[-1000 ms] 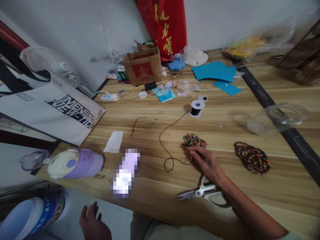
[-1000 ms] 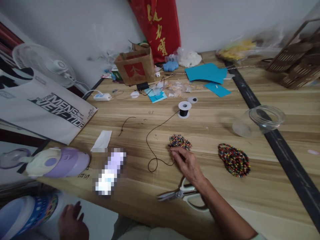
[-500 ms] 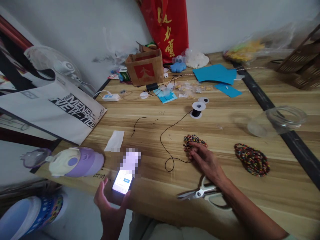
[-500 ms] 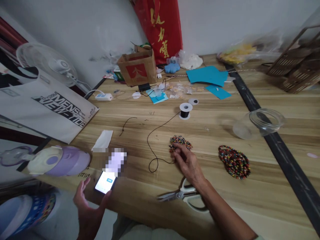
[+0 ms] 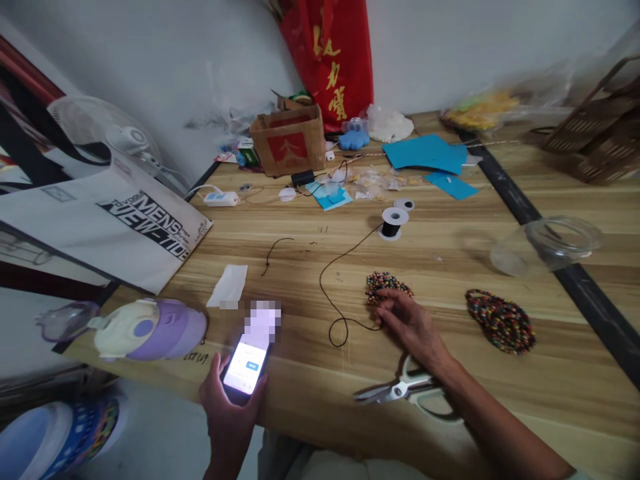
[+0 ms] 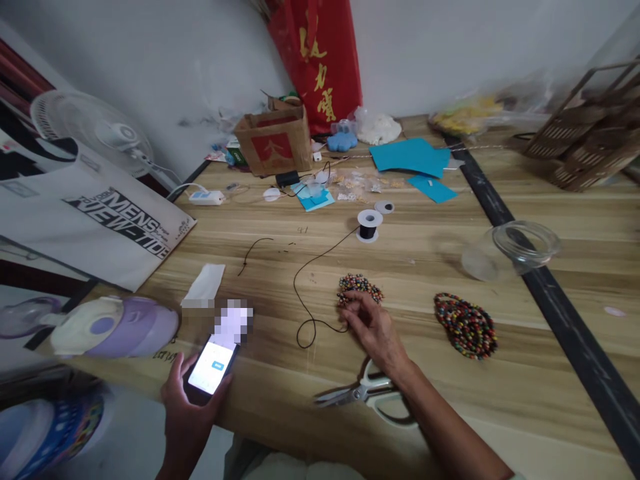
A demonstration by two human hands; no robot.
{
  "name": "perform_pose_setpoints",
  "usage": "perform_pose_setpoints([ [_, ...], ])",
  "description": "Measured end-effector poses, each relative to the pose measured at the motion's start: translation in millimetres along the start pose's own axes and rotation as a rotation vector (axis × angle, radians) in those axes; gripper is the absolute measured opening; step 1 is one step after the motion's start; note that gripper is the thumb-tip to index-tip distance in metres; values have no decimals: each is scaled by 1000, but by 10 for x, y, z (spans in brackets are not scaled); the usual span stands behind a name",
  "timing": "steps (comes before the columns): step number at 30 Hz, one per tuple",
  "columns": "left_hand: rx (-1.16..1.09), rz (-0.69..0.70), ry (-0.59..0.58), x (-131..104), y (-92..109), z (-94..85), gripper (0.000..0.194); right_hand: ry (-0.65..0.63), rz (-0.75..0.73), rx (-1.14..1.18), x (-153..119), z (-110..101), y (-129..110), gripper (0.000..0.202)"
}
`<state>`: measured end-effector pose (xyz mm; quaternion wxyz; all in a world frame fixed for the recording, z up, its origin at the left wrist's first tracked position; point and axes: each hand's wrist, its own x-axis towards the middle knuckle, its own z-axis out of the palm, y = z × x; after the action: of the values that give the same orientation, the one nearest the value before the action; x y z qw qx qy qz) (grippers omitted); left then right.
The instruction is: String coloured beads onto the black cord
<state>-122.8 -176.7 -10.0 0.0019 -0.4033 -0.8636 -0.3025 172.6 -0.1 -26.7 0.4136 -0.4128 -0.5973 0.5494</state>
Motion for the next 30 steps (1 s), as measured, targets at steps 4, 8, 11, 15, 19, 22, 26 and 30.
perform_pose_setpoints([
  [4,7,0,21,4,-2,16,99,-9,0,-1,3,-2,5,30],
  [8,19,-4,33,10,21,16,97,-19,-8,-22,-1,-3,17,30],
  [11,21,12,48,12,45,8,95,-11,-16,-19,-3,0,22,31],
  [15,22,26,44,18,56,2,93,-4,-12,-22,2,-3,16,32],
  [19,27,22,51,31,54,15,93,1,-2,-35,3,-12,9,32],
  [22,24,28,51,39,52,28,93,-4,2,-23,-4,-15,15,32],
  [26,21,23,59,40,39,43,92,-14,19,-3,-8,-11,11,32],
  [30,26,12,54,40,25,52,92,6,25,3,-3,1,-23,32],
])
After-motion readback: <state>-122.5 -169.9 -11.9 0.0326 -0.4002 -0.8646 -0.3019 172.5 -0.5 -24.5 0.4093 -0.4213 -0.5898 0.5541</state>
